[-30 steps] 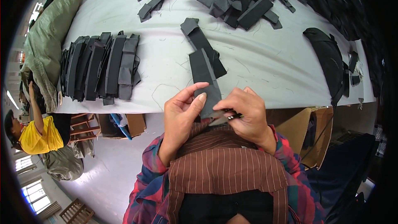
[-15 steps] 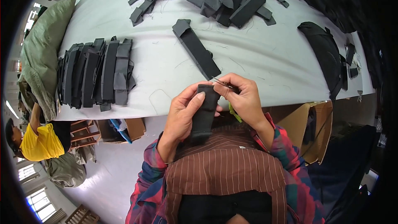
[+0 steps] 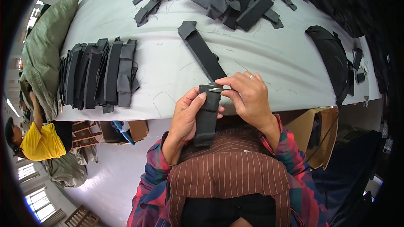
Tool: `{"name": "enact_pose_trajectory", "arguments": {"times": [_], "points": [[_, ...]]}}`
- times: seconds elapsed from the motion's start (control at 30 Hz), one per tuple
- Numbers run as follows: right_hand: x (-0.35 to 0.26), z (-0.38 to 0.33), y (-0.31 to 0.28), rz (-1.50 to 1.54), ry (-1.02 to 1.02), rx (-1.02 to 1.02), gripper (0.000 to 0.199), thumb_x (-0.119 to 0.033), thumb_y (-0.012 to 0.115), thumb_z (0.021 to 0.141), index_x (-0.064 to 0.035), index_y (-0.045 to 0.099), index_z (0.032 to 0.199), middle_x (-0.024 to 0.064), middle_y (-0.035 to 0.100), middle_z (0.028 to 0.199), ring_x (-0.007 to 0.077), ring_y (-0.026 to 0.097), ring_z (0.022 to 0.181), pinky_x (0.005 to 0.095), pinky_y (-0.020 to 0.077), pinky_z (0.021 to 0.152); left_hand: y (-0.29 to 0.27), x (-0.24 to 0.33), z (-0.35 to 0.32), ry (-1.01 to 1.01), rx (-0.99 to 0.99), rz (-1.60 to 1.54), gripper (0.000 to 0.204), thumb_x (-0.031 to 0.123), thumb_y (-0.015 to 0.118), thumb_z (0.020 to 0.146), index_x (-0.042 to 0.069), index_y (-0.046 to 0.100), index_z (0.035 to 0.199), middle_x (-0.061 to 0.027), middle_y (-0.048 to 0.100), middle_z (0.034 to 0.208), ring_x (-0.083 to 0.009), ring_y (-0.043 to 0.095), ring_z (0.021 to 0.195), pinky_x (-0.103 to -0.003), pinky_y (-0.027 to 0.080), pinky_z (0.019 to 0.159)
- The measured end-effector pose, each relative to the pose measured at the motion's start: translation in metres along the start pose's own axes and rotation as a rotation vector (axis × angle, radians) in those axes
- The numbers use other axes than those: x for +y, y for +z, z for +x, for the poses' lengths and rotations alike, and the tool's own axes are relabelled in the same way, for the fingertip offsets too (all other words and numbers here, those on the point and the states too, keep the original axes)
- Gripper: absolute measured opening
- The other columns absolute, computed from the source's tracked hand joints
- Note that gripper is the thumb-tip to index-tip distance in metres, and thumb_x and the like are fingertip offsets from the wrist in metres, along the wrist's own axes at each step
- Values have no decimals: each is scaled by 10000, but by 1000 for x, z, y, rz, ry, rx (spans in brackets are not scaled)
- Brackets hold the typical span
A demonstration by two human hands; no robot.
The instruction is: Inspecting and trimming threads from manufactured fabric components.
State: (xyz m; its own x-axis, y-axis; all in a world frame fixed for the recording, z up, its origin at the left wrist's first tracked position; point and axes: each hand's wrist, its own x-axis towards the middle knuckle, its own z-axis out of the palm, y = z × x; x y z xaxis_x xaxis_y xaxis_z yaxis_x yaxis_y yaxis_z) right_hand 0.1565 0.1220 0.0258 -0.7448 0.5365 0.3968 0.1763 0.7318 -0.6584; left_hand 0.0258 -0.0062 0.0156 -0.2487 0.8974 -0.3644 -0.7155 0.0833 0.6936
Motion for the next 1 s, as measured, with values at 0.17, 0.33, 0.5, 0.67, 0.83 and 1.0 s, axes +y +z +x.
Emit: {"name": "enact_pose_trajectory", "arguments": {"times": [0.17,0.33,0.5,0.67,0.83,1.0], "points": [[1,1,5,-155,-137,55,214,-101,688,733,-142,667,943,-6,516,663,188,451,605,323,291,596,0,1,-1,-9,23,7,239,144,455,967,-35,505,1119,-150,625,976,-207,655,841,-350,593,691],[5,-4,7,-246,-190,69,219,-132,697,725,-166,672,940,-30,512,669,174,445,603,315,284,601,2,2,-3,-36,18,19,259,161,462,963,-39,508,1120,-152,623,979,-192,648,846,-348,595,689],[6,-6,8,-303,-213,86,208,-155,701,723,-176,675,928,-42,507,671,166,438,600,310,278,600,3,1,-3,-45,21,9,263,167,462,962,-38,508,1120,-149,621,969,-195,647,839,-349,596,690],[0,-3,3,-211,-143,17,161,-108,692,736,-141,677,892,-31,550,702,175,461,603,303,305,595,4,1,-4,-29,37,11,255,182,467,966,-27,513,1105,-133,621,944,-196,651,824,-347,595,684],[0,5,-2,255,124,43,174,-38,667,743,-96,669,907,13,610,772,190,517,655,294,368,631,0,3,1,7,12,43,255,232,477,971,-4,523,1055,-118,622,911,-211,655,795,-350,591,651],[-1,1,-9,101,100,81,202,-36,673,739,-92,656,932,32,603,763,199,511,658,303,382,648,-2,12,7,26,40,2,266,241,467,974,-7,523,1050,-127,624,878,-223,655,777,-369,588,656]]}}
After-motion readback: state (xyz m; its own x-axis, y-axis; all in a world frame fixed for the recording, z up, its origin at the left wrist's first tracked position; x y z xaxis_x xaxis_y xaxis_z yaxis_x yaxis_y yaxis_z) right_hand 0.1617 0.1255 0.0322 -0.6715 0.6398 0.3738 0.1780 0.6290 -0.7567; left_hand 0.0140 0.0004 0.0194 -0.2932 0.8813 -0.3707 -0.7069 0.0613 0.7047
